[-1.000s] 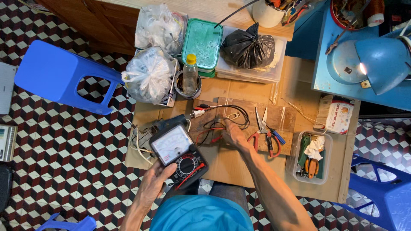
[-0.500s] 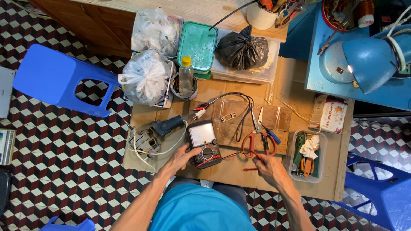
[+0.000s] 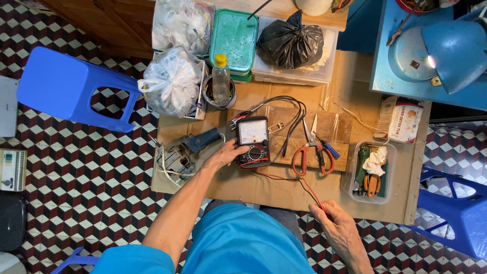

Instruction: The person disassembles a small power strip at a workbench, using a screwdriver to remove its parts, wipes the components with a tissue, then connects the power strip to a multimeter and manipulates its probes and switch to test it.

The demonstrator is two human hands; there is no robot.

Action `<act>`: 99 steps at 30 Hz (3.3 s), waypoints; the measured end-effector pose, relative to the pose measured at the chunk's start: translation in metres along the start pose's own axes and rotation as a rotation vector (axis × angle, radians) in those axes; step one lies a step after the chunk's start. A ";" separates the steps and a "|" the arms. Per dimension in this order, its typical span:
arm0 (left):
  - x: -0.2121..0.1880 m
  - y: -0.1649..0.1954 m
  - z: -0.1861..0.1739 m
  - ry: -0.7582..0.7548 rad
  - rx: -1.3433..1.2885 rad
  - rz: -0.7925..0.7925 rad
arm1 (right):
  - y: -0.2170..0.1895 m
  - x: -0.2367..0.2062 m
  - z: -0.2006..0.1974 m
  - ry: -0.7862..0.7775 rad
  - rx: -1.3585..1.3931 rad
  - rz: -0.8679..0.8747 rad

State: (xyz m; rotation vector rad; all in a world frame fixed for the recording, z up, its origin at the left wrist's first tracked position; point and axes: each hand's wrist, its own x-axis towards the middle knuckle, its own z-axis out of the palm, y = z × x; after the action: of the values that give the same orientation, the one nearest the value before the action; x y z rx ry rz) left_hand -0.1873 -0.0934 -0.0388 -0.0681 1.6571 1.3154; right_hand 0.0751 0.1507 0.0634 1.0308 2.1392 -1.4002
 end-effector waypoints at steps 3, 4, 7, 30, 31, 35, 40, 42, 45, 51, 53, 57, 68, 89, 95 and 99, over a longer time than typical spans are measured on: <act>0.007 0.001 0.005 0.118 0.067 0.262 | -0.026 -0.005 0.005 -0.035 -0.060 -0.015; 0.006 0.003 0.006 0.169 0.121 0.388 | -0.036 -0.006 0.008 -0.035 -0.182 -0.122; -0.007 0.002 0.000 0.510 0.613 0.287 | -0.066 -0.008 0.017 -0.008 -0.499 -0.410; -0.092 -0.001 0.065 -0.400 0.126 0.186 | -0.105 -0.036 0.054 0.171 0.141 -0.204; -0.097 -0.002 0.069 -0.453 0.129 0.205 | -0.100 -0.028 0.059 0.083 0.297 -0.180; -0.102 -0.001 0.083 -0.517 0.075 0.198 | -0.082 -0.003 0.076 -0.200 0.731 -0.126; -0.095 -0.009 0.086 -0.545 0.001 0.220 | -0.074 0.003 0.076 -0.234 0.946 -0.055; -0.094 -0.013 0.087 -0.528 0.026 0.211 | -0.076 0.001 0.075 -0.216 0.834 -0.156; -0.095 -0.015 0.086 -0.476 0.038 0.178 | -0.085 -0.001 0.072 -0.019 0.875 -0.165; -0.115 -0.008 0.062 -0.103 0.288 0.662 | -0.099 -0.001 0.041 0.161 0.935 -0.243; -0.125 -0.008 0.058 -0.056 0.344 0.312 | -0.102 -0.003 0.043 0.023 0.691 -0.182; -0.125 -0.004 0.062 -0.006 0.614 0.487 | -0.111 -0.002 0.051 -0.225 0.675 -0.094; -0.121 -0.018 0.057 -0.022 0.652 0.519 | -0.115 -0.004 0.063 -0.215 0.740 -0.074; -0.085 -0.013 0.029 -0.004 0.334 0.032 | -0.059 0.003 0.053 -0.001 0.700 -0.021; -0.031 -0.023 0.040 0.331 0.493 0.075 | -0.042 0.007 0.046 0.006 0.777 -0.013; -0.012 -0.008 0.054 0.467 0.491 0.140 | -0.035 0.013 0.038 -0.001 0.785 0.047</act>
State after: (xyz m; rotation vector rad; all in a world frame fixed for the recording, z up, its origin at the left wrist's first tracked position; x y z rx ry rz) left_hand -0.1419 -0.0611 -0.0331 0.0386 2.3831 1.0017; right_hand 0.0372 0.1126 0.0605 1.3096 1.5376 -2.2792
